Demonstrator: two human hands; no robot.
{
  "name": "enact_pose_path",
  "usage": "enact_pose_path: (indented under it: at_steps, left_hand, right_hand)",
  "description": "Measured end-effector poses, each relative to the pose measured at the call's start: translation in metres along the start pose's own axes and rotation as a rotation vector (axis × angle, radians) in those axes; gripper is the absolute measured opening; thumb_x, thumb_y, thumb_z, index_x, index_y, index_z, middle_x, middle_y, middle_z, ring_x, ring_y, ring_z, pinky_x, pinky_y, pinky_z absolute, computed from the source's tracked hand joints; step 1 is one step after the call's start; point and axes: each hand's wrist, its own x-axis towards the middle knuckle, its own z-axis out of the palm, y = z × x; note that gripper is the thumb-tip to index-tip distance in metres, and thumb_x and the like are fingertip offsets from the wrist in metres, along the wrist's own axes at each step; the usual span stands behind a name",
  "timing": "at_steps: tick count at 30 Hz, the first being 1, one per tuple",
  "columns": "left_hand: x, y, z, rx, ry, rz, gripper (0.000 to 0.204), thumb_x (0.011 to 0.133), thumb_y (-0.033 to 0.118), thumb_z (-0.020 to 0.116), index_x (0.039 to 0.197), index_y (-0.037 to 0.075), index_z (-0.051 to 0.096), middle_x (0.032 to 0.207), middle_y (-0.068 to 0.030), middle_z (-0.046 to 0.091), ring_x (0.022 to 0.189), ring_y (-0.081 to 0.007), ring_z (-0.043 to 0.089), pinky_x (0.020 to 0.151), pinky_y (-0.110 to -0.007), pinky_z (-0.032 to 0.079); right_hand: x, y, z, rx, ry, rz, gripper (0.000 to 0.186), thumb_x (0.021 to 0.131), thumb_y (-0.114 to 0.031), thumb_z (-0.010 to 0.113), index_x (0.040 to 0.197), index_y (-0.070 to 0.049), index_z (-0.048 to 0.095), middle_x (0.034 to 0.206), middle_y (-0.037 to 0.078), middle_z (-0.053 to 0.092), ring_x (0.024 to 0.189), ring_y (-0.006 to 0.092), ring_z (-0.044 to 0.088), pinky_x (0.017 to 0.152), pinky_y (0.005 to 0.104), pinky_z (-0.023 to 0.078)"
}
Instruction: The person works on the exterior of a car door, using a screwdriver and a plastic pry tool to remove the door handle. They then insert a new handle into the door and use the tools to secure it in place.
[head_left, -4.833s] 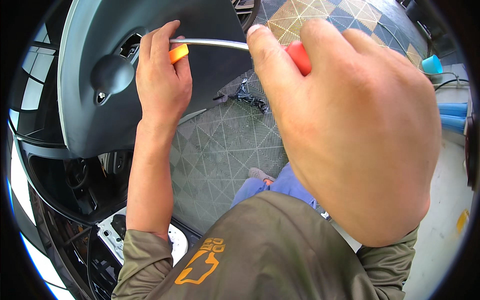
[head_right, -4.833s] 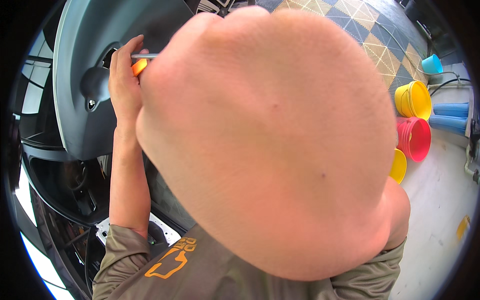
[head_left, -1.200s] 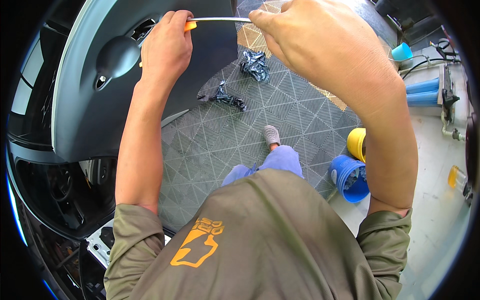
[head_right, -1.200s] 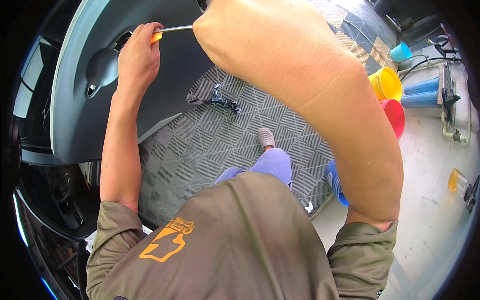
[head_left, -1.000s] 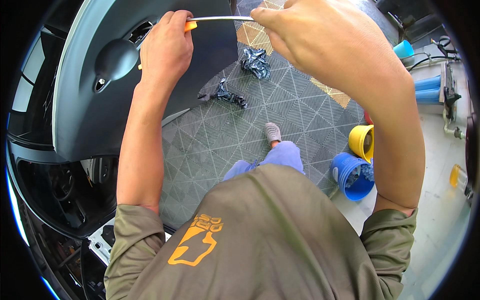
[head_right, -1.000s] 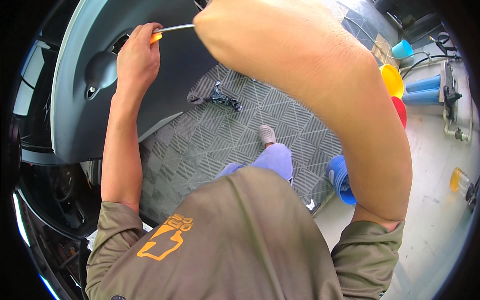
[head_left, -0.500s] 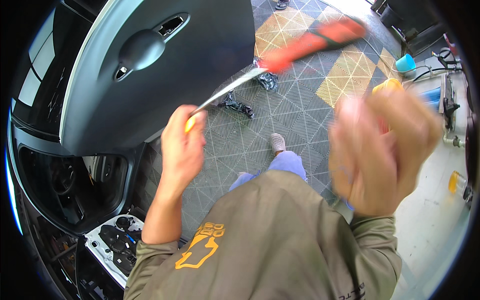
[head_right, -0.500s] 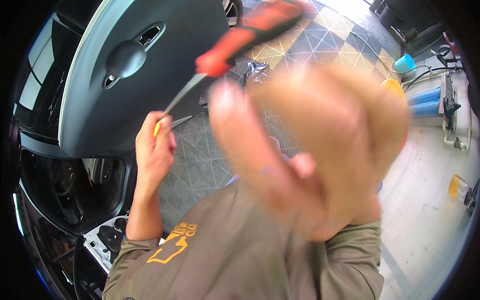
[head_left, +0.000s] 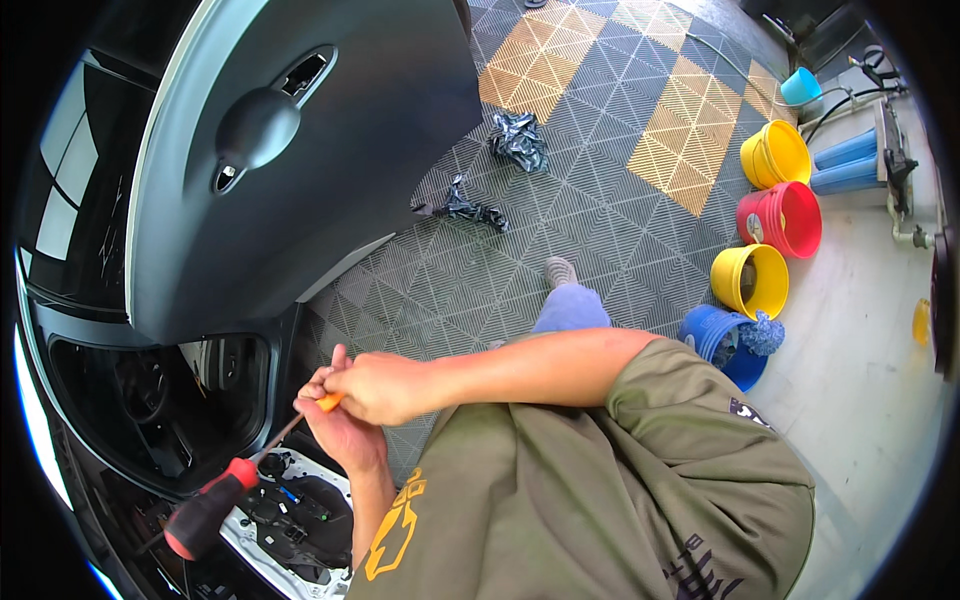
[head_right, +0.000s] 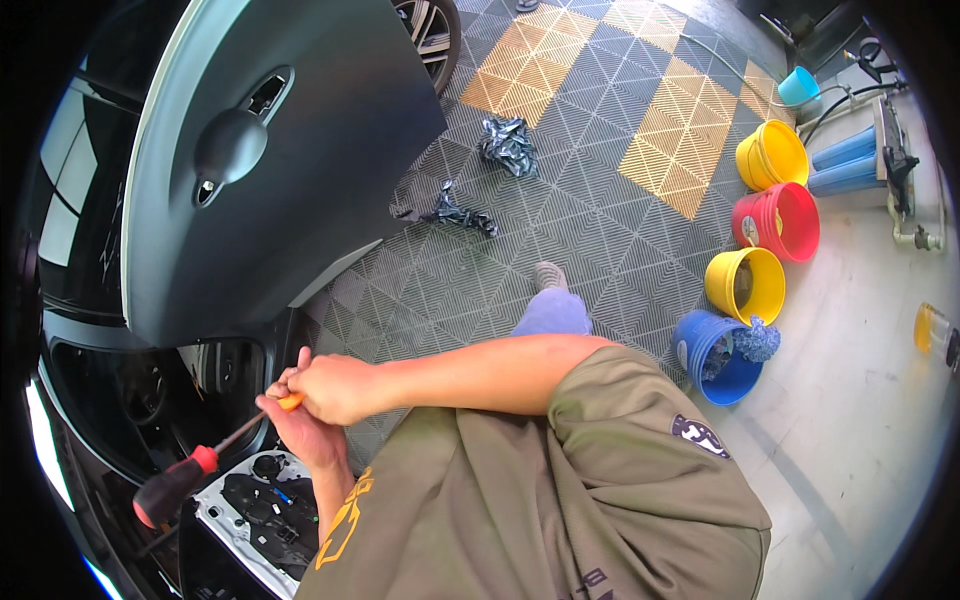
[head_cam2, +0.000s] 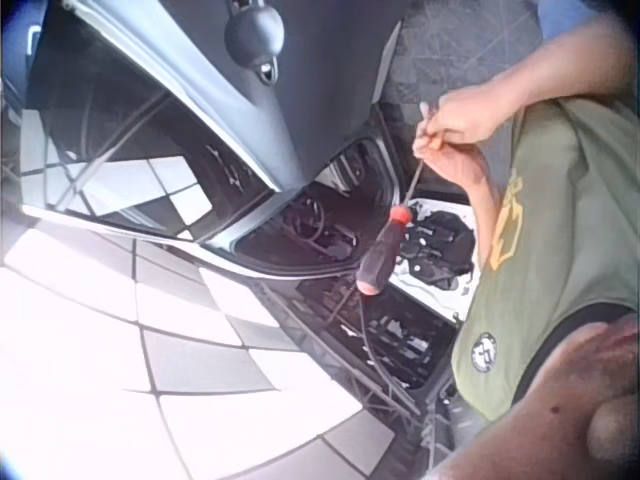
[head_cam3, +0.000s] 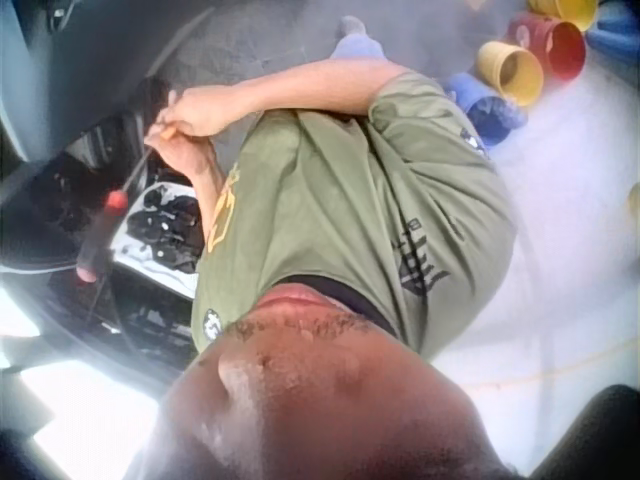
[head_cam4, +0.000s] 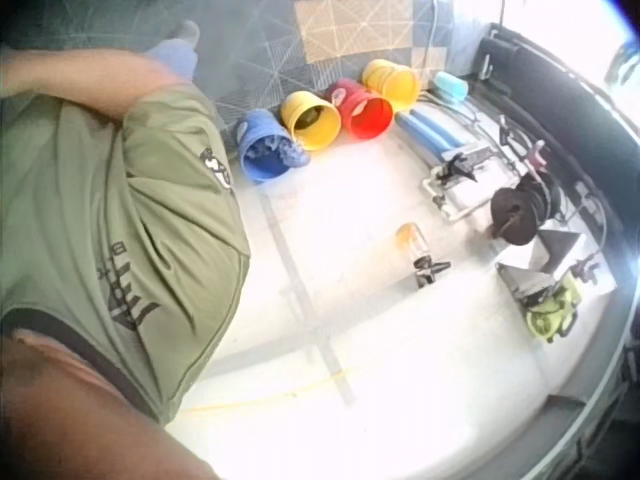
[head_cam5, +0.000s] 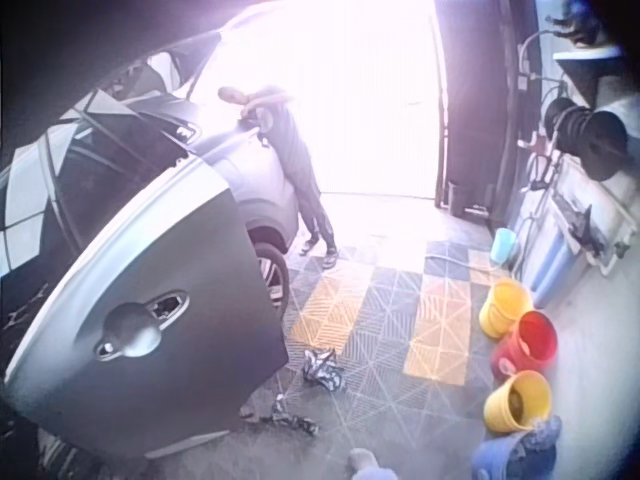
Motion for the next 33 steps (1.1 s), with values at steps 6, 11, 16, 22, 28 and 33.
enact_pose_path:
  at_steps: [6,11,16,22,28,33]
  left_hand:
    - [0.007,0.034,-0.057,0.257,0.151,0.117,0.043,0.099,0.05,0.036,0.084,0.011,0.044,0.104,-0.0093,0.061,0.119,-0.0354,0.054,0.106,-0.047,0.038]
    - [-0.002,0.008,-0.116,0.336,0.448,-0.092,0.046,0.098,0.053,0.038,0.079,0.011,0.044,0.088,-0.0087,0.063,0.105,-0.0351,0.062,0.097,-0.047,0.045]
    - [-0.012,-0.025,-0.124,0.352,0.532,-0.261,0.046,0.098,0.051,0.042,0.079,0.01,0.043,0.08,-0.0068,0.059,0.095,-0.0307,0.066,0.088,-0.042,0.048]
    - [-0.017,-0.045,-0.139,0.415,0.488,-0.302,0.045,0.098,0.05,0.044,0.082,0.008,0.044,0.081,-0.0074,0.055,0.089,-0.0282,0.065,0.085,-0.039,0.05]
    - [-0.018,-0.058,-0.159,0.392,0.5,-0.353,0.044,0.096,0.051,0.048,0.082,0.009,0.044,0.08,-0.0073,0.055,0.09,-0.0317,0.065,0.085,-0.042,0.048]
    - [-0.015,-0.063,-0.158,0.357,0.463,-0.404,0.043,0.098,0.048,0.046,0.085,0.007,0.043,0.082,-0.0071,0.054,0.089,-0.0286,0.065,0.083,-0.038,0.049]
  right_hand:
    - [-0.02,0.032,-0.101,0.816,-0.063,0.09,0.036,0.085,0.0,0.042,0.117,0.004,0.058,0.111,0.015,0.062,0.091,0.0242,0.067,0.074,0.0343,0.056]
    - [0.006,-0.003,-0.191,0.603,0.472,-0.054,0.019,0.095,-0.012,0.049,0.105,0.003,0.053,0.084,0.011,0.061,0.062,0.014,0.059,0.055,0.0269,0.05]
    - [0.028,-0.016,-0.21,0.538,0.485,0.084,0.034,0.093,-0.007,0.047,0.126,0.002,0.045,0.083,0.011,0.062,0.061,0.0108,0.056,0.056,0.0249,0.048]
    - [0.053,-0.007,-0.214,0.425,0.642,0.169,0.039,0.091,-0.015,0.055,0.125,0.002,0.05,0.072,0.005,0.055,0.045,0.0057,0.041,0.037,0.022,0.03]
    - [0.071,-0.001,-0.223,-0.169,0.663,0.31,0.039,0.087,-0.023,0.059,0.114,0.005,0.057,0.082,0.015,0.064,0.064,0.0191,0.061,0.059,0.0319,0.049]
    - [0.087,-0.011,-0.234,-0.506,0.607,0.382,0.03,0.082,-0.018,0.056,0.098,0.005,0.064,0.079,0.019,0.067,0.074,0.0309,0.067,0.069,0.0398,0.053]
